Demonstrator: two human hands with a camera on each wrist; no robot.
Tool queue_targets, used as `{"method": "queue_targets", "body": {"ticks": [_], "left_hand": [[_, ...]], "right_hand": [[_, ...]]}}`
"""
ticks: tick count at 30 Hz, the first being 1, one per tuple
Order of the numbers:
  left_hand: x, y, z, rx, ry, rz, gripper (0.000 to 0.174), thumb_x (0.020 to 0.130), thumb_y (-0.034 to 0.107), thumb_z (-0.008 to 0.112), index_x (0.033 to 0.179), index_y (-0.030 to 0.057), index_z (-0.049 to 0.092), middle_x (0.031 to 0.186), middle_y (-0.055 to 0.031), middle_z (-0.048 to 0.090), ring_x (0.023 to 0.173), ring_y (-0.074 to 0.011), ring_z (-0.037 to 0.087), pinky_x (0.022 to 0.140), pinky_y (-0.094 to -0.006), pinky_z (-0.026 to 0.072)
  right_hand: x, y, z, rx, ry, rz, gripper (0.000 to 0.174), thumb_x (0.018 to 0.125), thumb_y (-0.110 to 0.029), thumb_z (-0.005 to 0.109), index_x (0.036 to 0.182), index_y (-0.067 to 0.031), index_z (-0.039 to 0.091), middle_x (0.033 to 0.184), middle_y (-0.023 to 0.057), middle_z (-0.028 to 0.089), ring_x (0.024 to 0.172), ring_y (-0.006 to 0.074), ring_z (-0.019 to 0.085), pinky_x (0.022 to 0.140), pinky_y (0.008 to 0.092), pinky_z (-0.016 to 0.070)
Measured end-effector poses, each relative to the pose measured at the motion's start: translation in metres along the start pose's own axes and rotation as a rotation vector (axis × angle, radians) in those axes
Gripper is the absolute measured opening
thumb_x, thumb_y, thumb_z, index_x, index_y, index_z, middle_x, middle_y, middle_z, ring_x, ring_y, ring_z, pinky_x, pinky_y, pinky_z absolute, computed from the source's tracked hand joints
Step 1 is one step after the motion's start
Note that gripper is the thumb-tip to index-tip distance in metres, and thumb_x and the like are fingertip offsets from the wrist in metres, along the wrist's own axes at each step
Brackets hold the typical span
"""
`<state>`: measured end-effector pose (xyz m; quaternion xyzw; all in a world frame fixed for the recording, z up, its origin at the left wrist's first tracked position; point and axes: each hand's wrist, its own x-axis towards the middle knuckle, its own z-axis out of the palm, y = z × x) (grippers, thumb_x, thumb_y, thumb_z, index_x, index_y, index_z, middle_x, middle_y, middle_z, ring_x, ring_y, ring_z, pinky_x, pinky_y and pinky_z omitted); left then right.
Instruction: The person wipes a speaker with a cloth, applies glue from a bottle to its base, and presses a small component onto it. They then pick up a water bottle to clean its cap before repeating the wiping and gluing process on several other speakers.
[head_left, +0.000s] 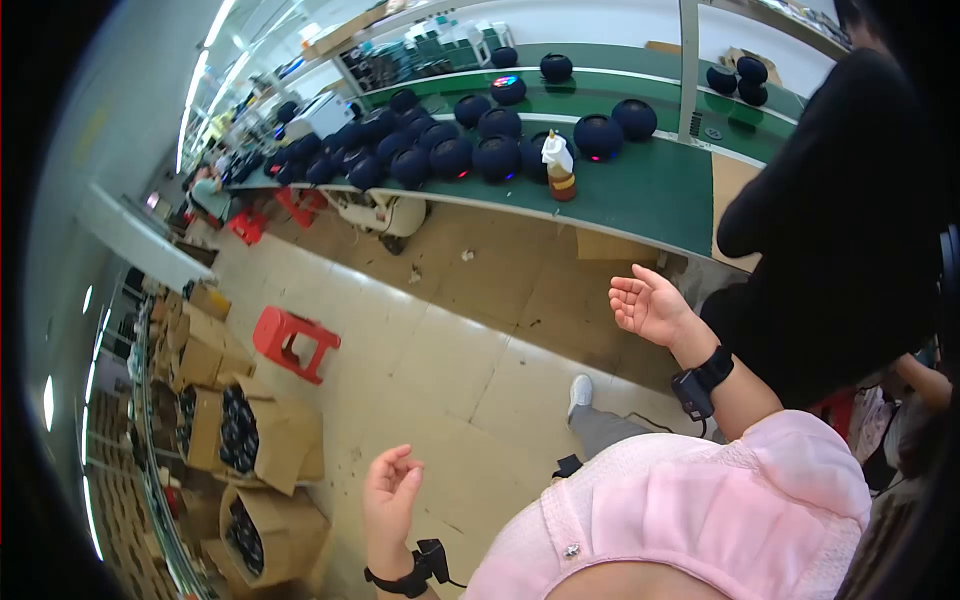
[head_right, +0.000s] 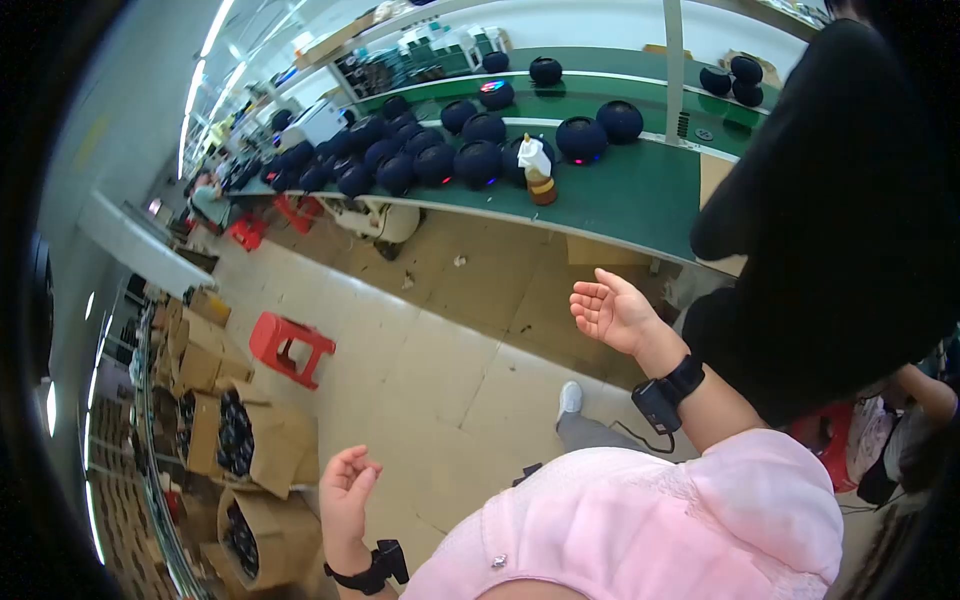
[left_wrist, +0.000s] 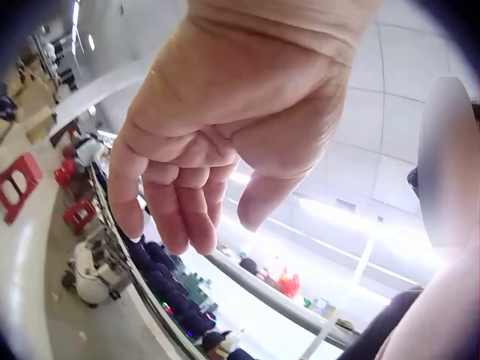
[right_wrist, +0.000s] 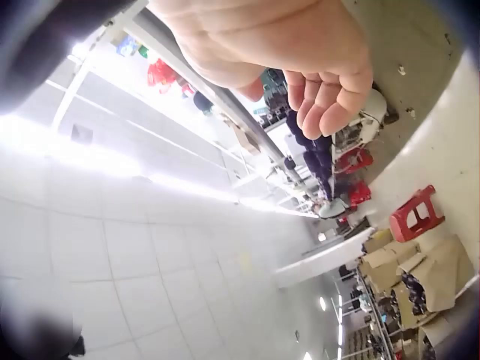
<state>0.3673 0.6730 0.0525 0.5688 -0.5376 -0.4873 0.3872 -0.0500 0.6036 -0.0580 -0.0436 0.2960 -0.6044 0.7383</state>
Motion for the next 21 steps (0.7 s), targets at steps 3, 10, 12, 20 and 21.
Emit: {"method": "queue_targets", "body": {"ticks": [3,10,12,20,21], "left_hand": [[0.109,0.017,0.021,-0.012,-0.132,0.07,0.029,0.081,-0.003,0.056,0.109,-0.002,0.051,0.09,-0.0053,0.058,0.082,-0.01,0.054,0.074,-0.0209,0.0425],[0.301,0.077,0.078,0.026,-0.355,0.072,0.028,0.081,-0.001,0.056,0.109,-0.0015,0.051,0.093,-0.0063,0.057,0.087,-0.0115,0.053,0.079,-0.0234,0.0419],[0.346,0.085,0.093,0.037,-0.428,0.087,0.028,0.081,-0.001,0.056,0.108,-0.0016,0.052,0.094,-0.0064,0.057,0.087,-0.0116,0.053,0.079,-0.0235,0.042],[0.531,0.099,0.181,0.076,-0.826,0.055,0.027,0.081,0.0,0.057,0.108,-0.0018,0.053,0.095,-0.0055,0.057,0.089,-0.0101,0.053,0.078,-0.022,0.0425],[0.553,0.104,0.19,0.075,-0.854,0.052,0.027,0.081,0.0,0.057,0.108,-0.0018,0.053,0.095,-0.0055,0.057,0.089,-0.0101,0.053,0.078,-0.022,0.0425]], "right_hand": [[0.079,-0.033,-0.012,0.136,-0.006,-0.049,0.039,0.091,-0.036,0.043,0.098,0.0013,0.052,0.092,0.0153,0.059,0.081,0.0248,0.06,0.072,0.0331,0.0515],[0.238,-0.086,-0.015,0.597,0.108,0.046,0.083,0.089,-0.049,0.041,0.132,0.0137,0.009,0.128,0.0329,0.032,0.113,0.0406,0.044,0.093,0.0454,0.0413],[0.257,-0.097,-0.016,0.653,0.103,0.075,0.087,0.088,-0.053,0.04,0.133,0.0133,0.006,0.13,0.0338,0.028,0.116,0.0421,0.04,0.095,0.0474,0.0381],[0.294,-0.101,-0.029,0.264,0.417,0.116,0.08,0.086,-0.059,0.035,0.125,0.0107,0.028,0.122,0.0313,0.041,0.111,0.0402,0.047,0.091,0.0479,0.0407],[0.291,-0.104,-0.033,0.012,0.464,0.107,0.07,0.087,-0.054,0.04,0.118,0.0088,0.04,0.115,0.0282,0.05,0.105,0.0365,0.054,0.086,0.0449,0.0456]]}}
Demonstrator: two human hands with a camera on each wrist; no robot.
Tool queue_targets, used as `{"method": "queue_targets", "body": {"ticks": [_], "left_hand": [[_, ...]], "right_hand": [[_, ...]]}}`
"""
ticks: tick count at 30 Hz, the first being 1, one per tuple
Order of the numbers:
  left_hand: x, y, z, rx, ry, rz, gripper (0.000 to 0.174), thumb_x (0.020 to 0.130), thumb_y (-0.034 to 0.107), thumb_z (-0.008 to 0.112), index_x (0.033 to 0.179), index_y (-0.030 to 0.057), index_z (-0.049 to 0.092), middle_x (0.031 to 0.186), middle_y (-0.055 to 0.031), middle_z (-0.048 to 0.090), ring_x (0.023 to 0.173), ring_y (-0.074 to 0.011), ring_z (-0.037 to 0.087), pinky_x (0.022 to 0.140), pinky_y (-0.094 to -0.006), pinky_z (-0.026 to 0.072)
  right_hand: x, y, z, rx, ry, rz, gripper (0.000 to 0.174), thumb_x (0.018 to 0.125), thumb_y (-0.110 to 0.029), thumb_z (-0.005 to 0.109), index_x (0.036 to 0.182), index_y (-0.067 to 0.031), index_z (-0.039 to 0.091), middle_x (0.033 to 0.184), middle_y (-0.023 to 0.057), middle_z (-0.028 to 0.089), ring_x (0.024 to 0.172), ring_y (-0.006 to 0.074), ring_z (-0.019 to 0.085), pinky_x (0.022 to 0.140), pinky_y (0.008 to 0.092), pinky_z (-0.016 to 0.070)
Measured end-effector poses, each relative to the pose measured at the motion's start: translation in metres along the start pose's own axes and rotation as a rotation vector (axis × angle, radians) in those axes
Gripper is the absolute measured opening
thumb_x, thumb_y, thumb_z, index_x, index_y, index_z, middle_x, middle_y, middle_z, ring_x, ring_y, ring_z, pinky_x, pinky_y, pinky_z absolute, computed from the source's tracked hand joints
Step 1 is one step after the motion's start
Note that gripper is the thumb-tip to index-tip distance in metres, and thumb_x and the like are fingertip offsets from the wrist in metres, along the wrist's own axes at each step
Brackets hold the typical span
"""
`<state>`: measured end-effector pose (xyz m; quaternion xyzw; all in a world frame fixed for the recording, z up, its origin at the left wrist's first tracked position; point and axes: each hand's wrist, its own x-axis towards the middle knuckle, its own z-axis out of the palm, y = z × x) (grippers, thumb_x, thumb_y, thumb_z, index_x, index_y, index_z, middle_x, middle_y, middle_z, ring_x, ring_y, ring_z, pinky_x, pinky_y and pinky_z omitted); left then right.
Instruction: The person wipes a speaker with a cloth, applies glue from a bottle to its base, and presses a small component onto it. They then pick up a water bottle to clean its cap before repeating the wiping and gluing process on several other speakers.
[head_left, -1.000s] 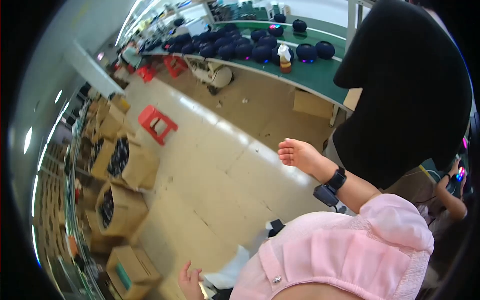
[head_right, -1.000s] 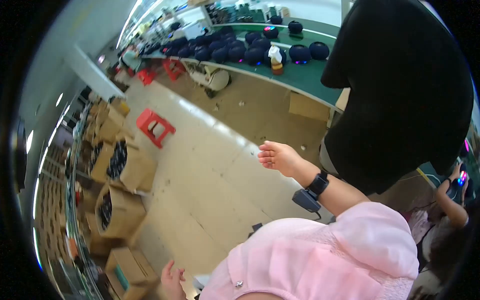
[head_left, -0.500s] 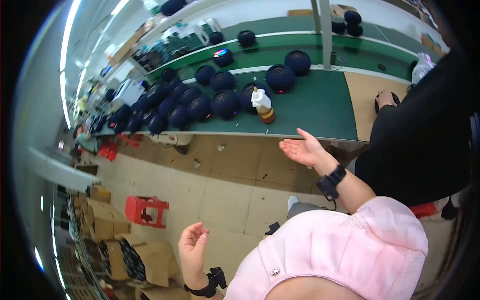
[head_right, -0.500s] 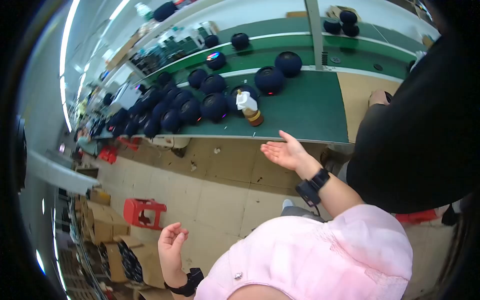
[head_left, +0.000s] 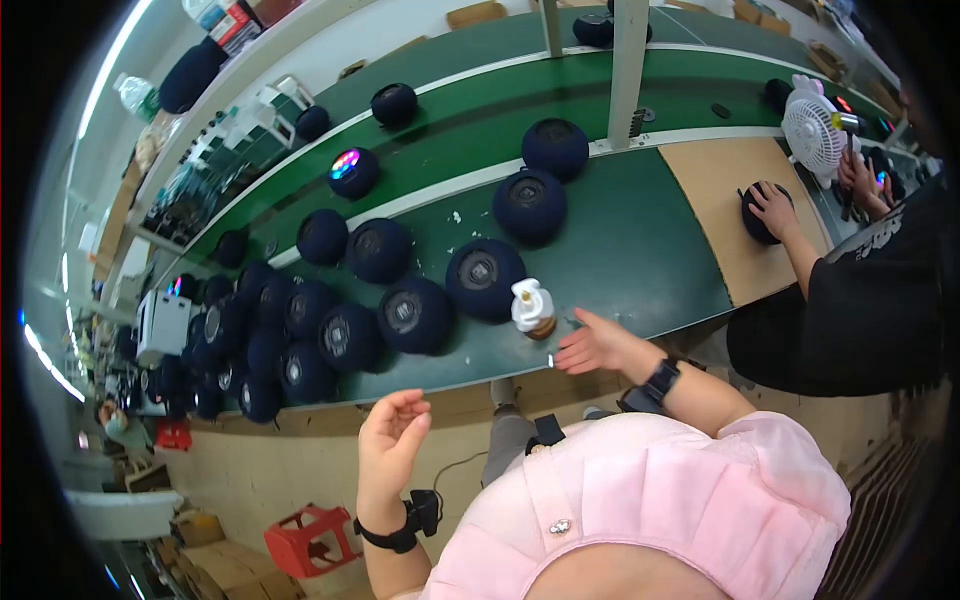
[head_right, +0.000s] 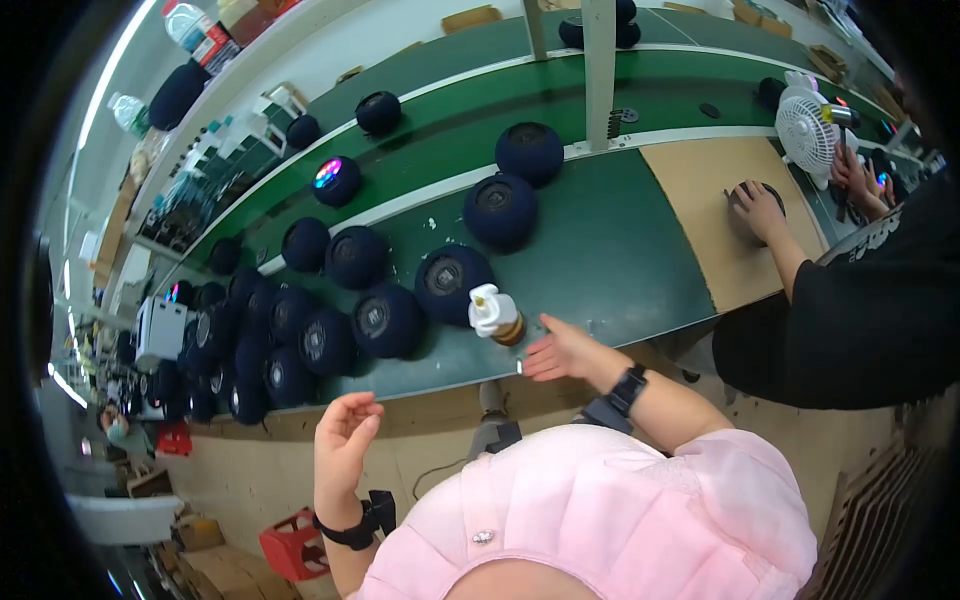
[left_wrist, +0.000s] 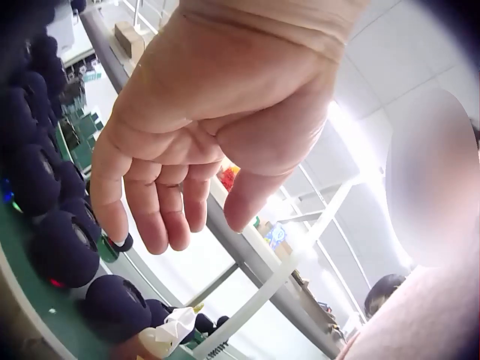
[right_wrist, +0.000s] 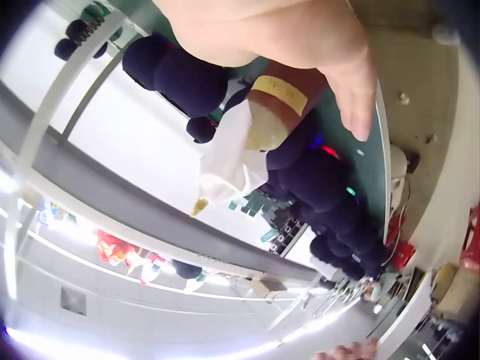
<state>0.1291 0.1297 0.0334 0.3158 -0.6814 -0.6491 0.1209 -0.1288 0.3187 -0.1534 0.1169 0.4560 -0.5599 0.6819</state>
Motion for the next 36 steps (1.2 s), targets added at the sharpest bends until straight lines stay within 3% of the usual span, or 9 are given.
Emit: {"method": "queue_targets", "body": {"ticks": [2,4,6,14,16,20,26,31,36], "left_hand": [[0.04,0.007,-0.021,-0.007,-0.088,0.03,0.025,0.082,0.002,0.057,0.106,-0.0003,0.054,0.094,-0.0052,0.059,0.089,-0.0111,0.055,0.08,-0.0232,0.0423],[0.079,-0.002,-0.041,-0.036,-0.168,0.027,0.026,0.082,0.003,0.057,0.107,-0.0001,0.053,0.095,-0.0059,0.059,0.089,-0.0123,0.055,0.08,-0.0239,0.0429],[0.116,-0.002,-0.047,-0.099,-0.224,-0.053,0.028,0.083,0.005,0.057,0.11,0.0002,0.051,0.097,-0.0074,0.058,0.09,-0.0147,0.056,0.081,-0.0257,0.0437],[0.249,0.012,-0.002,-0.191,-0.408,-0.027,0.05,0.081,0.004,0.055,0.128,0.0029,0.035,0.124,-0.0154,0.041,0.11,-0.0219,0.047,0.088,-0.0322,0.0416],[0.273,0.009,0.021,-0.139,-0.43,-0.073,0.055,0.08,0.003,0.053,0.131,0.0043,0.033,0.13,-0.0181,0.035,0.114,-0.0253,0.043,0.091,-0.0338,0.0394],[0.314,0.007,0.057,0.018,-0.476,-0.319,0.069,0.079,0.005,0.055,0.138,0.0066,0.019,0.136,-0.0238,0.026,0.116,-0.0273,0.041,0.093,-0.0346,0.0382],[0.361,-0.029,0.098,0.215,-0.538,-0.28,0.111,0.062,-0.003,0.073,0.141,0.0102,-0.004,0.136,-0.0319,0.019,0.091,-0.0257,0.059,0.078,-0.0335,0.0487],[0.379,-0.042,0.116,0.361,-0.611,-0.128,0.124,0.054,-0.001,0.079,0.14,0.0076,-0.01,0.132,-0.0268,0.033,0.117,-0.0297,0.043,0.096,-0.0328,0.0357],[0.378,-0.026,0.127,0.283,-0.699,-0.152,0.129,0.051,0.004,0.082,0.138,0.0036,-0.013,0.128,-0.02,0.042,0.118,-0.0255,0.044,0.099,-0.0295,0.034]], "right_hand": [[-0.015,-0.02,-0.003,-0.361,0.289,-0.314,0.04,0.087,-0.037,0.052,0.102,0.0008,0.051,0.101,0.0175,0.06,0.091,0.0257,0.061,0.074,0.0377,0.0507],[-0.025,-0.053,-0.012,-0.274,0.409,-0.62,0.027,0.084,-0.024,0.057,0.102,-0.0041,0.053,0.098,0.0101,0.061,0.087,0.0176,0.06,0.071,0.0334,0.0499],[-0.023,-0.089,-0.008,-0.006,0.534,-0.868,0.03,0.084,-0.026,0.057,0.106,-0.0061,0.052,0.101,0.0098,0.059,0.092,0.0197,0.058,0.074,0.0347,0.0486],[0.032,-0.197,-0.005,0.129,0.679,-0.835,0.063,0.081,-0.037,0.06,0.131,-0.009,0.035,0.134,0.0142,0.036,0.125,0.0268,0.032,0.093,0.0455,0.034],[0.04,-0.225,-0.002,-0.165,0.838,-0.875,0.069,0.081,-0.043,0.058,0.135,-0.0104,0.031,0.138,0.0127,0.03,0.128,0.0279,0.026,0.096,0.0479,0.0293],[0.065,-0.277,-0.026,-0.31,0.738,-0.889,0.074,0.082,-0.048,0.055,0.138,-0.0104,0.026,0.141,0.0138,0.027,0.13,0.0283,0.023,0.1,0.0477,0.0238],[0.101,-0.35,-0.069,-0.52,0.496,-0.893,0.059,0.09,-0.053,0.033,0.134,-0.013,0.037,0.136,0.0101,0.036,0.132,0.0243,0.021,0.105,0.0465,0.0168],[0.108,-0.357,-0.066,-0.346,0.21,-0.655,0.05,0.091,-0.046,0.041,0.12,-0.0061,0.052,0.113,0.0084,0.057,0.099,0.0146,0.057,0.089,0.029,0.0441],[0.091,-0.321,-0.088,-0.291,0.209,-0.835,0.042,0.092,-0.035,0.044,0.118,-0.0028,0.05,0.112,0.0067,0.056,0.101,0.0138,0.054,0.089,0.0277,0.0433]]}}
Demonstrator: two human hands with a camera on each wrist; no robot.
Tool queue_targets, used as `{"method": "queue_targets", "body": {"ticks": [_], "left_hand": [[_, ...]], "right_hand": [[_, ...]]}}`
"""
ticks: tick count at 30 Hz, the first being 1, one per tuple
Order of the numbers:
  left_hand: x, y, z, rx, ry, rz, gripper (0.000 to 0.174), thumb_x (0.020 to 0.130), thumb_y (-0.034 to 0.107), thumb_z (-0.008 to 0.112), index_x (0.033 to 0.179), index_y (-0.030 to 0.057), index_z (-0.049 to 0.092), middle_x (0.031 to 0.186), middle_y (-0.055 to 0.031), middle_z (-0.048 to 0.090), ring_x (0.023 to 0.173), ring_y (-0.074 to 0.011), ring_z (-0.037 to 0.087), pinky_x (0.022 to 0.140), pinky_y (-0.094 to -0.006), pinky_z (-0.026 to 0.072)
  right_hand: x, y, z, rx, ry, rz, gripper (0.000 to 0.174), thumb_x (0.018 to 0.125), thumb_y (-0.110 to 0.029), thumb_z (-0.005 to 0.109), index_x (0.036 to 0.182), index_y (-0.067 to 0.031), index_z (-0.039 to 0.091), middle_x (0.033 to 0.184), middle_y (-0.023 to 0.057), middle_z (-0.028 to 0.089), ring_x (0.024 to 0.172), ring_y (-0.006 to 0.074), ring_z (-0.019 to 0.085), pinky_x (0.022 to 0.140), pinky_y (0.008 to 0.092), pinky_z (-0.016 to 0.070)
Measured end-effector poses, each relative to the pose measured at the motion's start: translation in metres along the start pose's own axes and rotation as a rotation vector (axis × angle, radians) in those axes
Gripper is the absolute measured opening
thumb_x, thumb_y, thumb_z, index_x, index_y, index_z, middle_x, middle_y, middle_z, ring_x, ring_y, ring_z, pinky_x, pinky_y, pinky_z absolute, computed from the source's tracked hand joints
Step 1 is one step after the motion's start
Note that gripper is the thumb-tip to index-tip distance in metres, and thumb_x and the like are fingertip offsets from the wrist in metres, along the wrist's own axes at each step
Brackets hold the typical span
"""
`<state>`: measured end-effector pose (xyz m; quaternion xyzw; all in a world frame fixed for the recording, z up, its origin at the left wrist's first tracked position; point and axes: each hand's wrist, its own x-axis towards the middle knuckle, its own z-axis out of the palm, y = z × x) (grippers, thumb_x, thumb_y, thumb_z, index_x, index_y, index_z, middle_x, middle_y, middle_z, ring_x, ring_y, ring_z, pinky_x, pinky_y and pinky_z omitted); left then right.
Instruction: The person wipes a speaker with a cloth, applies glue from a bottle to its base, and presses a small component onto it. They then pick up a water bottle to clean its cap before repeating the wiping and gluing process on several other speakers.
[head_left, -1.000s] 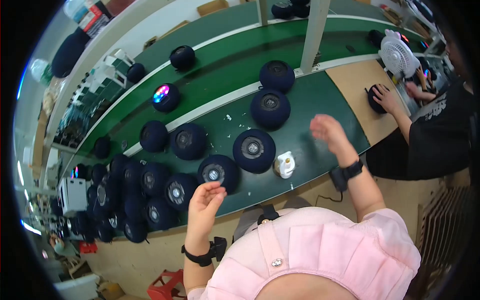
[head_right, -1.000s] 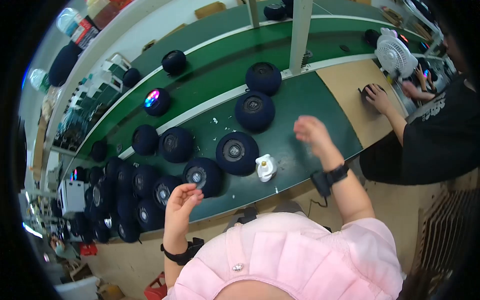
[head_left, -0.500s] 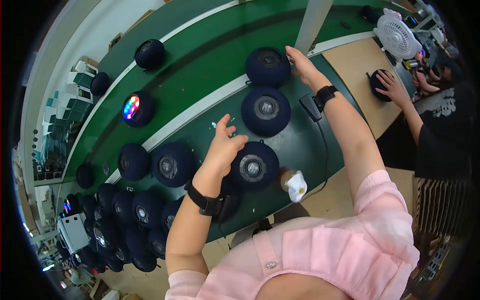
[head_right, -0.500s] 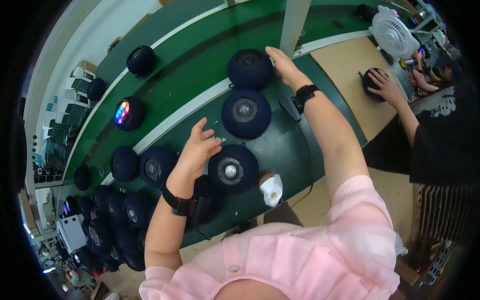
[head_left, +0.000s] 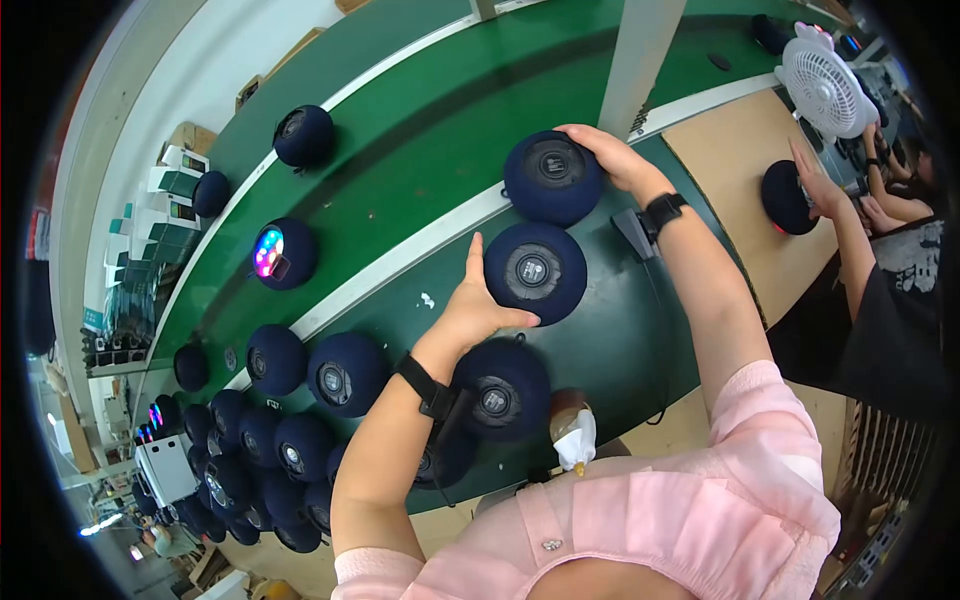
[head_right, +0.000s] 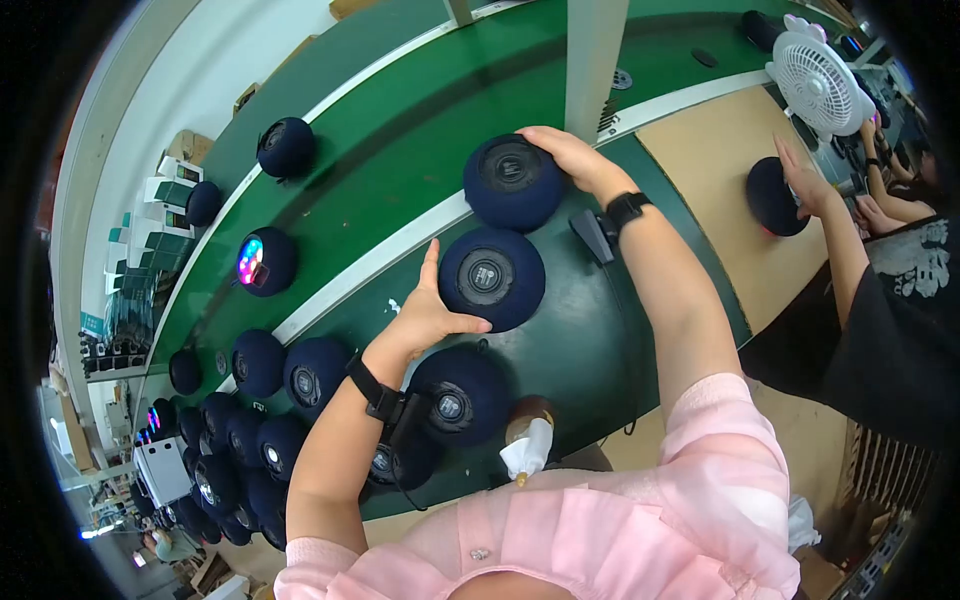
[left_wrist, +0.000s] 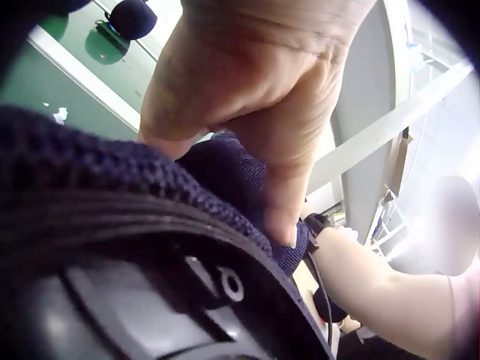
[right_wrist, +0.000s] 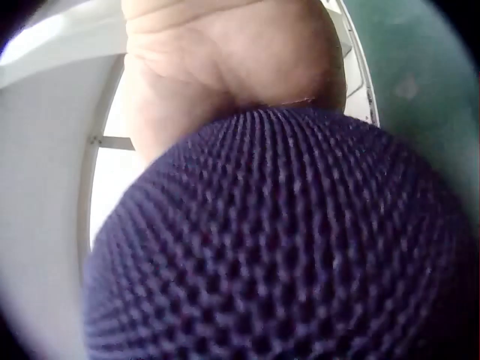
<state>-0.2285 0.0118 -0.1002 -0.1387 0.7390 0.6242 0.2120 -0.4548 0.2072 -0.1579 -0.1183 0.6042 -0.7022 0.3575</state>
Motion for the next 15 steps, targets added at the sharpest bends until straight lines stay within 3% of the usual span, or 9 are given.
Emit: {"method": "queue_targets", "body": {"ticks": [2,5,10,12,14,15], "left_hand": [[0.004,0.003,0.007,0.006,0.013,0.003,0.125,0.051,0.004,0.082,0.139,0.002,-0.006,0.126,-0.0192,0.043,0.117,-0.026,0.044,0.098,-0.0301,0.0345],[0.016,0.008,0.015,0.146,0.042,0.019,0.118,0.05,0.004,0.082,0.138,-0.0001,0.003,0.124,-0.0184,0.045,0.116,-0.0267,0.045,0.098,-0.0308,0.0353],[0.039,0.002,0.029,-0.008,-0.075,0.11,0.113,0.049,0.008,0.083,0.135,-0.0028,0.012,0.123,-0.0188,0.044,0.115,-0.0262,0.045,0.098,-0.0336,0.0366],[0.051,0.0,0.036,0.124,-0.047,0.152,0.109,0.051,0.009,0.083,0.135,-0.0022,0.015,0.125,-0.021,0.039,0.115,-0.0287,0.045,0.098,-0.0357,0.0371],[0.059,0.007,0.05,0.183,0.036,0.075,0.109,0.052,0.011,0.084,0.137,0.0008,0.016,0.127,-0.0232,0.032,0.114,-0.0325,0.044,0.098,-0.0366,0.037],[0.066,0.002,0.056,0.189,0.056,0.105,0.102,0.06,0.005,0.079,0.138,0.0011,0.013,0.128,-0.0233,0.033,0.111,-0.0297,0.048,0.085,-0.0367,0.0477]], "right_hand": [[-0.024,0.007,-0.015,-0.009,0.158,-0.122,0.04,0.092,-0.033,0.045,0.118,-0.0029,0.05,0.112,0.0061,0.056,0.1,0.0137,0.054,0.088,0.0273,0.0425],[-0.07,0.015,-0.03,0.013,0.36,-0.081,0.041,0.089,-0.034,0.05,0.119,-0.0064,0.051,0.11,0.0046,0.056,0.101,0.0128,0.051,0.088,0.0278,0.0387],[-0.135,0.037,-0.041,0.074,0.644,-0.138,0.047,0.087,-0.035,0.054,0.125,-0.0096,0.045,0.118,0.0044,0.051,0.105,0.0139,0.047,0.088,0.0312,0.0361],[-0.152,0.044,-0.041,0.067,0.729,-0.151,0.05,0.087,-0.035,0.054,0.127,-0.0084,0.043,0.122,0.0056,0.049,0.109,0.0162,0.045,0.09,0.0325,0.0358],[-0.167,0.045,-0.035,0.113,0.885,-0.222,0.05,0.087,-0.031,0.055,0.128,-0.0063,0.042,0.122,0.0083,0.048,0.11,0.0173,0.045,0.09,0.0327,0.037],[-0.176,0.05,-0.033,0.112,0.904,-0.231,0.05,0.087,-0.031,0.055,0.128,-0.0063,0.042,0.122,0.0083,0.048,0.11,0.0173,0.045,0.09,0.0327,0.037]]}}
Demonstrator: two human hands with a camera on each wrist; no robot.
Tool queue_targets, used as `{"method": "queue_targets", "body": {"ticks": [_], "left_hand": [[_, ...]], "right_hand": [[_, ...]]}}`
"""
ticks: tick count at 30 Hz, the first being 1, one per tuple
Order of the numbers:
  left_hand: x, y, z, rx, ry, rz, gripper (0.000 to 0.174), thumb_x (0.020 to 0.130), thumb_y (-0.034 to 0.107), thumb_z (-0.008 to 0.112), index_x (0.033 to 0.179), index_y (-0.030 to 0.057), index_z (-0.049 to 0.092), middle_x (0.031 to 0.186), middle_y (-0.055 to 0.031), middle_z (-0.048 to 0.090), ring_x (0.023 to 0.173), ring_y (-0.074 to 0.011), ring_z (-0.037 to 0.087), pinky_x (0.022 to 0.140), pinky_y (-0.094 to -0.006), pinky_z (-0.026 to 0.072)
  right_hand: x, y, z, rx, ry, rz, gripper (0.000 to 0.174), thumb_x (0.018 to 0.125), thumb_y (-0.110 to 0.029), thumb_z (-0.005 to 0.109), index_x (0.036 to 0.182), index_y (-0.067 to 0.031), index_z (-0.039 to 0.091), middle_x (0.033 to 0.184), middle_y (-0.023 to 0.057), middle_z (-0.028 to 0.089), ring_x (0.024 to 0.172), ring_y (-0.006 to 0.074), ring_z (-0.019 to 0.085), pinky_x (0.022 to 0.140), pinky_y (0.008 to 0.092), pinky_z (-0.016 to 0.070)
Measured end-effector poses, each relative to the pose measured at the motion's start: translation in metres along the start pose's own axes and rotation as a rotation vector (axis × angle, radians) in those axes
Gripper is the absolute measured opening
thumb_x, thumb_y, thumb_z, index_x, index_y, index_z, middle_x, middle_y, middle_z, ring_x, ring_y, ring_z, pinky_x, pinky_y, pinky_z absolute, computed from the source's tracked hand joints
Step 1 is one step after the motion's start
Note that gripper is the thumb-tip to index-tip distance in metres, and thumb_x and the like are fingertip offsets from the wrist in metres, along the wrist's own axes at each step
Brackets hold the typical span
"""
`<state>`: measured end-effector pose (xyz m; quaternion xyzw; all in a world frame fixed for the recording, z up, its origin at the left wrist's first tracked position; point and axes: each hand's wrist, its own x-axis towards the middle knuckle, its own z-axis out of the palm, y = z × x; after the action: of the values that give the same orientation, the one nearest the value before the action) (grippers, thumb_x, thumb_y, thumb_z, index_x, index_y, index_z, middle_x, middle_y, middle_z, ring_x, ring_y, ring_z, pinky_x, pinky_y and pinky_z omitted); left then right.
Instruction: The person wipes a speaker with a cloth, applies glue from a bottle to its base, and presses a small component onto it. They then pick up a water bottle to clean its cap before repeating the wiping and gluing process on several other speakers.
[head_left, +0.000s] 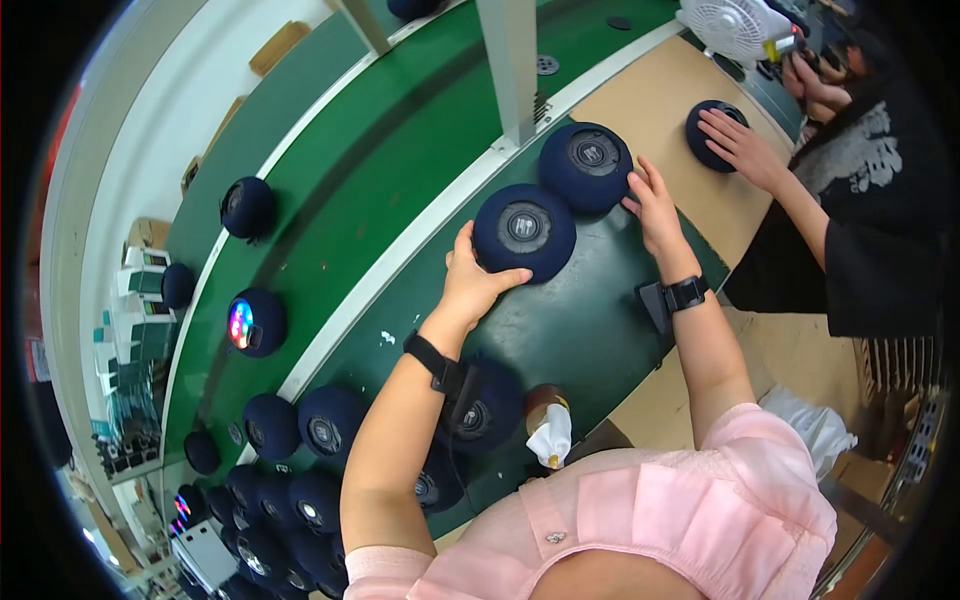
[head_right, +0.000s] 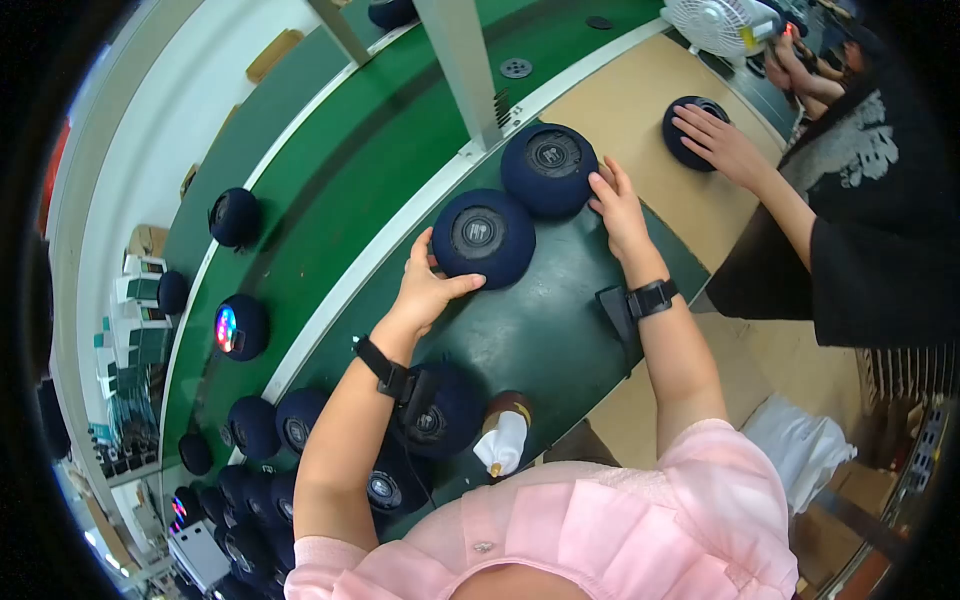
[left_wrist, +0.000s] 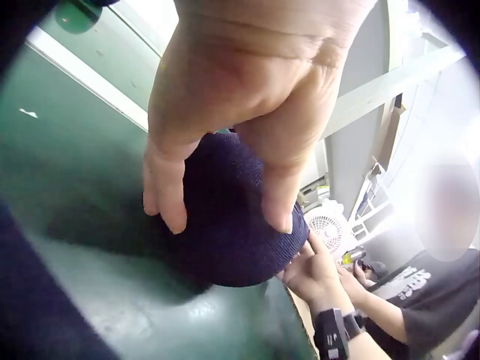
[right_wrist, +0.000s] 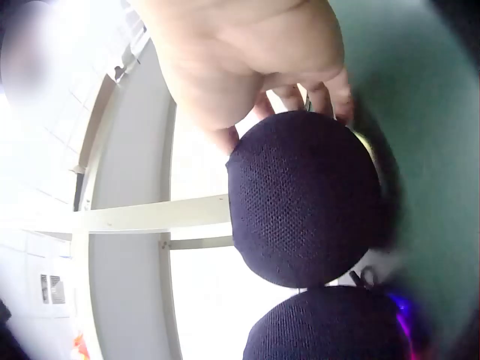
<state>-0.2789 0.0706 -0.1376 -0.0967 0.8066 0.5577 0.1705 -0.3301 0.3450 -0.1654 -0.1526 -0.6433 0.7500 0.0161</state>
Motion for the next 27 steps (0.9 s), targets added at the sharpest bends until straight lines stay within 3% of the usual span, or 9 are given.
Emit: {"method": "queue_targets", "body": {"ticks": [2,4,6,7,10,13,18,22,27], "left_hand": [[-0.004,0.011,0.0,-0.173,-0.035,-0.023,0.099,0.063,0.006,0.077,0.138,0.0017,0.013,0.129,-0.0238,0.031,0.111,-0.0295,0.048,0.084,-0.0371,0.0479],[-0.013,0.024,-0.006,-0.402,-0.056,-0.065,0.09,0.071,0.009,0.072,0.139,0.0032,0.012,0.132,-0.024,0.027,0.11,-0.029,0.048,0.083,-0.0377,0.0481],[-0.026,0.03,-0.023,-0.297,-0.035,-0.073,0.074,0.077,0.015,0.067,0.135,0.0023,0.022,0.133,-0.0209,0.028,0.112,-0.0275,0.046,0.085,-0.037,0.0472],[-0.038,0.036,-0.033,-0.255,-0.025,-0.081,0.068,0.079,0.017,0.065,0.134,0.0016,0.027,0.133,-0.0197,0.029,0.113,-0.0267,0.045,0.085,-0.0371,0.0468],[-0.09,0.05,-0.067,-0.318,-0.002,-0.034,0.053,0.083,0.017,0.06,0.127,0.0002,0.036,0.129,-0.0161,0.034,0.111,-0.0235,0.046,0.084,-0.0371,0.0466],[-0.145,0.052,-0.097,-0.414,0.021,-0.002,0.046,0.084,0.015,0.057,0.124,0.0007,0.039,0.125,-0.0139,0.039,0.108,-0.0215,0.049,0.083,-0.0361,0.0469],[-0.225,0.031,-0.132,-0.499,0.169,-0.012,0.037,0.085,0.013,0.055,0.119,0.0021,0.044,0.117,-0.0102,0.048,0.101,-0.0197,0.053,0.08,-0.0335,0.0479],[-0.272,0.015,-0.152,-0.616,0.275,-0.001,0.035,0.084,0.01,0.056,0.117,0.0036,0.046,0.115,-0.0092,0.05,0.1,-0.0196,0.055,0.079,-0.0325,0.048],[-0.276,0.0,-0.183,-0.629,0.378,-0.005,0.04,0.084,0.014,0.058,0.119,0.0041,0.044,0.113,-0.0085,0.048,0.104,-0.0212,0.051,0.081,-0.0352,0.0461]], "right_hand": [[-0.022,0.006,-0.017,-0.087,0.17,-0.047,0.046,0.087,-0.026,0.055,0.126,-0.0038,0.043,0.12,0.0116,0.049,0.103,0.017,0.05,0.082,0.0297,0.0426],[-0.064,0.006,-0.031,-0.256,0.029,-0.081,0.037,0.087,-0.023,0.055,0.117,-0.0021,0.048,0.107,0.0128,0.056,0.089,0.0155,0.056,0.069,0.0256,0.0461],[-0.118,-0.004,-0.034,-0.163,-0.271,0.283,0.025,0.087,-0.026,0.055,0.093,-0.0017,0.056,0.072,0.0077,0.062,0.06,0.0144,0.059,0.053,0.0264,0.0481],[-0.147,-0.012,-0.026,-0.18,-0.339,0.531,0.035,0.087,-0.035,0.054,0.089,-0.0005,0.056,0.072,0.0101,0.063,0.059,0.0167,0.06,0.052,0.0272,0.0497],[-0.199,0.002,-0.018,-0.071,-0.598,1.144,0.088,0.081,-0.066,0.041,0.119,0.0135,0.037,0.102,0.0299,0.057,0.09,0.0336,0.061,0.074,0.0416,0.0508],[-0.221,0.006,0.004,0.178,-0.597,1.417,0.102,0.078,-0.07,0.037,0.129,0.016,0.019,0.118,0.0348,0.044,0.109,0.0384,0.05,0.089,0.0462,0.0427],[-0.248,0.027,0.027,0.406,-0.47,1.399,0.107,0.078,-0.071,0.038,0.13,0.0184,0.01,0.124,0.0334,0.038,0.116,0.0395,0.044,0.096,0.0482,0.0359],[-0.267,0.042,0.053,0.668,-0.273,1.347,0.056,0.086,-0.054,0.043,0.117,-0.0083,0.048,0.116,0.0184,0.049,0.108,0.0479,0.043,0.092,0.0543,0.0391],[-0.261,0.052,0.062,0.802,-0.13,1.377,0.032,0.087,-0.036,0.049,0.09,-0.0049,0.058,0.093,0.0135,0.059,0.092,0.0316,0.056,0.085,0.0444,0.0477]]}}
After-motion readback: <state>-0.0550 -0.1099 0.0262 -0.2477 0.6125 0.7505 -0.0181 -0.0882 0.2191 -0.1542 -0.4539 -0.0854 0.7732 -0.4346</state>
